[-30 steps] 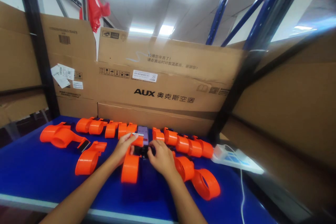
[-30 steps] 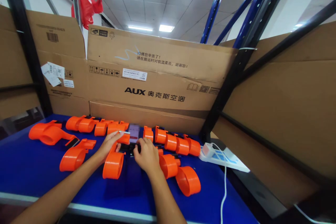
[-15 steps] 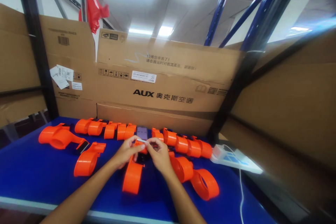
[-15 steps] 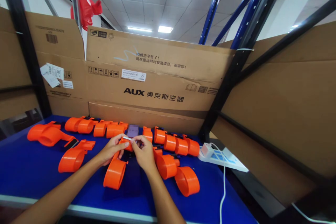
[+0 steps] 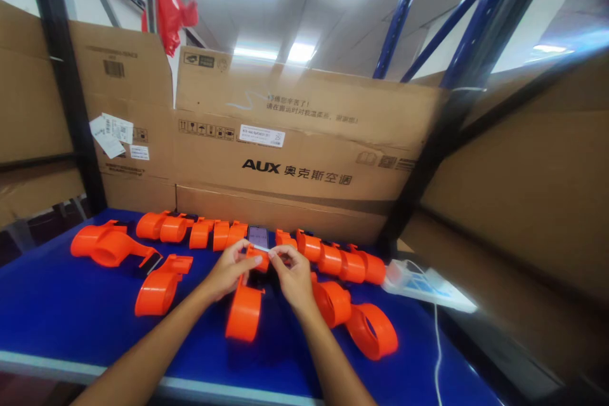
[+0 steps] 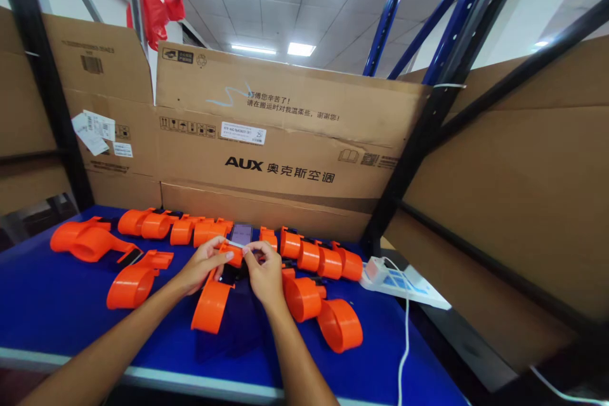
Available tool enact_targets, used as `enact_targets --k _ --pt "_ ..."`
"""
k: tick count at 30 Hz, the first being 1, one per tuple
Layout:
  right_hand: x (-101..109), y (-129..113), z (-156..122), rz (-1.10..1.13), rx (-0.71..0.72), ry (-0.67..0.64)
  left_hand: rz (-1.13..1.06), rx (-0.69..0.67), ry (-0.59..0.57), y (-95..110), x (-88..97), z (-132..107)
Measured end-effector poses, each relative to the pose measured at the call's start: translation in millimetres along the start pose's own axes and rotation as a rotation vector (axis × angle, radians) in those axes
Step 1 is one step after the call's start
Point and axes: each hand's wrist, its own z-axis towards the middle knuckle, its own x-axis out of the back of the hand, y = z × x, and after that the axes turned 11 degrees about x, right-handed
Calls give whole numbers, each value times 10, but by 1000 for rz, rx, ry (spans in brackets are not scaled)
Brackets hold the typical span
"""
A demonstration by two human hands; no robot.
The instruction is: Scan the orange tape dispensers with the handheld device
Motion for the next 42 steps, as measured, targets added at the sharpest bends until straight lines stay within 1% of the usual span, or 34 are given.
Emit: enact_targets --k 4,7,10,12,14,16,19,21,22,24,27,31,34,35,38,40,42 --pt "26 3 9 57 -48 36 17 -38 45 13 62 10" --pt "82 16 32 73 -78 74 -11 -57 86 53 171 33" --pt "162 36 63 35 -52 108 -127 -51 109 144 320 47" --pt "197 38 65 -45 0 71 -236 -49 142 206 406 39" --pt "192 21 41 -169 75 -35 -312 -52 181 244 457 21" --pt "145 -12 -8 -293 155 -186 -363 -39 209 250 470 5" --pt "36 -63 -89 -408 261 -437 -426 -6 227 210 451 15" --pt "-31 -79 -125 -458 313 -574 -429 -6 213 172 443 49" --pt "-58 -81 -136 -476 331 -626 -416 -15 200 153 444 70" --pt "-93 -79 -146 -495 346 -682 -383 -32 181 120 450 112" --pt "-96 -81 -146 -487 340 -673 -360 -53 216 85 442 148" --pt "-35 -118 -127 -441 317 -582 -371 -45 308 76 364 136" --pt "23 -180 -116 -330 276 -490 -413 -70 366 86 289 115" --pt "39 -207 -118 -278 262 -482 -423 -82 381 86 268 110" --pt "59 -287 -146 -169 251 -553 -434 -101 404 59 228 108" --pt "42 -323 -175 -162 268 -621 -423 -93 412 21 219 115" --pt "9 -334 -199 -170 276 -645 -384 -77 415 -17 220 127"
